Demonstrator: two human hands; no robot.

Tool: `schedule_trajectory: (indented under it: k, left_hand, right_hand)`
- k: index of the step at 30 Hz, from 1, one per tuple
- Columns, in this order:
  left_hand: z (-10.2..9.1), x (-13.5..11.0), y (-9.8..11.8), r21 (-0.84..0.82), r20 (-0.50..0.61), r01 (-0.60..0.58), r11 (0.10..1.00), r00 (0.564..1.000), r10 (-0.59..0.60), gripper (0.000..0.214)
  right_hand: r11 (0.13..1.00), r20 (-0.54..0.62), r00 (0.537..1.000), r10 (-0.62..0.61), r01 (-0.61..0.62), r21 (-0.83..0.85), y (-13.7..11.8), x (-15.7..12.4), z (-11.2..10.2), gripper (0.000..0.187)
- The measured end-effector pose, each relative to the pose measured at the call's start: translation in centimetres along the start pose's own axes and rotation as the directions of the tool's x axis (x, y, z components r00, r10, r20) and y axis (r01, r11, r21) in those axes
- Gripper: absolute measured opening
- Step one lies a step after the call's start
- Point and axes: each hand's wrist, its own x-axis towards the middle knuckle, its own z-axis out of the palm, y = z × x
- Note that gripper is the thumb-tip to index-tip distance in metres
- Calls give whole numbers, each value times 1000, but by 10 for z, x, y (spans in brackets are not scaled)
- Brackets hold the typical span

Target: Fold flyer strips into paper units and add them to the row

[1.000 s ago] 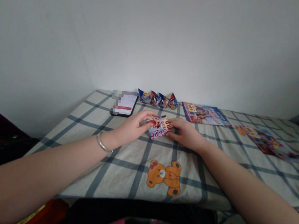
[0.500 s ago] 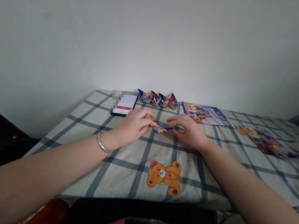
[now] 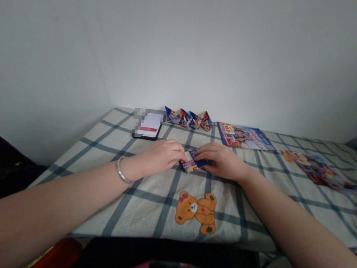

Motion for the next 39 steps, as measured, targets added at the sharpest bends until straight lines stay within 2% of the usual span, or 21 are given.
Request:
schedule_trajectory:
  k: [3, 7, 13, 18, 23, 30, 35, 39]
  left_hand:
    - [-3, 1, 4, 6, 6, -29, 1000, 1000, 29, 21]
    - [-7, 1, 11, 14, 22, -131, 991, 991, 131, 17]
    - [-7, 2, 17, 35, 65, -264, 964, 963, 261, 25]
    - [-7, 3, 18, 41, 58, -243, 969, 969, 240, 17]
    - [-5, 3, 15, 16, 61, -150, 989, 987, 149, 16]
    - [1, 0, 11, 15, 56, -19, 1000, 998, 18, 16]
    - [-4, 2, 12, 53, 110, -38, 998, 993, 32, 20]
    - [-6, 4, 12, 63, 105, -48, 997, 994, 42, 16]
  right_hand:
    - [1000, 18, 1000, 0, 0, -1, -2, 1, -2, 27]
    - [1000, 32, 999, -3, 3, -17, -3, 1, -1, 26]
    - [998, 22, 999, -29, 30, -63, -3, 2, 1, 20]
    - [989, 53, 996, -73, 79, -121, -12, 7, -2, 14]
    - [986, 78, 996, -32, 44, -160, -18, 8, -1, 22]
    - [1000, 53, 999, 12, -11, -28, -16, 6, 1, 21]
    - [996, 54, 995, 80, -82, 39, -21, 7, 0, 21]
    - [992, 49, 993, 105, -108, 72, -23, 6, 0, 21]
